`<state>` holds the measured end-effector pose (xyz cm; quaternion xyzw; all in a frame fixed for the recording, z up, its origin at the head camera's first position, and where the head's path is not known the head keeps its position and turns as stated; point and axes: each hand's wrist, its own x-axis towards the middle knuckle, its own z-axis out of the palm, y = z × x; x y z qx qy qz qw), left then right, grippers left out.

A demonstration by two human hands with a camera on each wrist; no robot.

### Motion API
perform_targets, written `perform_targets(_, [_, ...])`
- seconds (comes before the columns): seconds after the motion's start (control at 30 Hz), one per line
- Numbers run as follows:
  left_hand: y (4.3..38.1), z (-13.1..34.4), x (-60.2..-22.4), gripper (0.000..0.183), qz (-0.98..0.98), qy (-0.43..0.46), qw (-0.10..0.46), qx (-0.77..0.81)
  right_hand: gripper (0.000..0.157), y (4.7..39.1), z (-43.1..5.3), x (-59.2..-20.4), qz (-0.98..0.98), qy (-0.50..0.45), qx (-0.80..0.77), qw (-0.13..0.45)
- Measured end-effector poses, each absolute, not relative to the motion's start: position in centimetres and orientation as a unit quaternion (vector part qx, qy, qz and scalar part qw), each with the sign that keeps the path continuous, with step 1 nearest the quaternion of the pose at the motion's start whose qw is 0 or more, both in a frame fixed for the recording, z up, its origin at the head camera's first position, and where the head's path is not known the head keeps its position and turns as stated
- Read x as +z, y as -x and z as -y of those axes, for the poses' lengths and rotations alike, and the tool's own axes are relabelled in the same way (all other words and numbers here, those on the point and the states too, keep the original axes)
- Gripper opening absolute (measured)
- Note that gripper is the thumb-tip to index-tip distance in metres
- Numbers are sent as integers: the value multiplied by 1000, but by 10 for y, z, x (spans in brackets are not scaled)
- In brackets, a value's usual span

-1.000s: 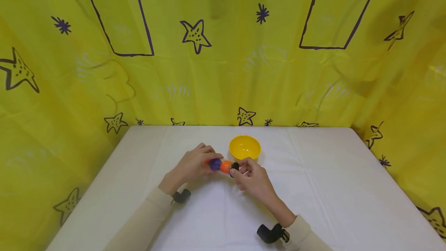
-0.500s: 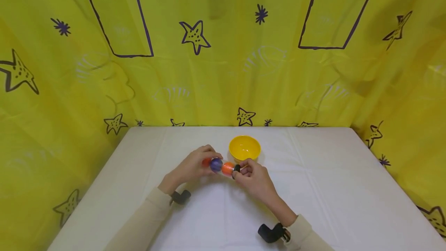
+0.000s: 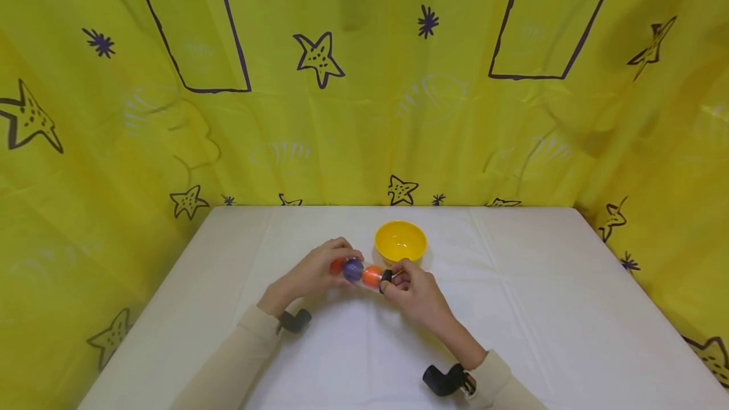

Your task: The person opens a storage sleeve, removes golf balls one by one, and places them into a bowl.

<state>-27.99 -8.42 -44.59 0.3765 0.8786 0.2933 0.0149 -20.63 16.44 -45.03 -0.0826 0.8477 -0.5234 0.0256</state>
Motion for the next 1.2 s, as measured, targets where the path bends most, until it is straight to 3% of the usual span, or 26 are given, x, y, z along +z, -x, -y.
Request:
perform_targets(0.37, [286, 100, -447, 46, -872, -360, 0, 331, 30, 206, -164, -447, -843, 115, -525, 8])
perform_targets(0.93, [288, 104, -444, 46, -877, -335, -7, 345, 45, 207, -167, -452, -857, 68, -504, 78])
perform_targets(1.2, [288, 104, -442, 48, -879, -338, -10, 336, 45, 209, -168, -458, -860, 66, -496, 95])
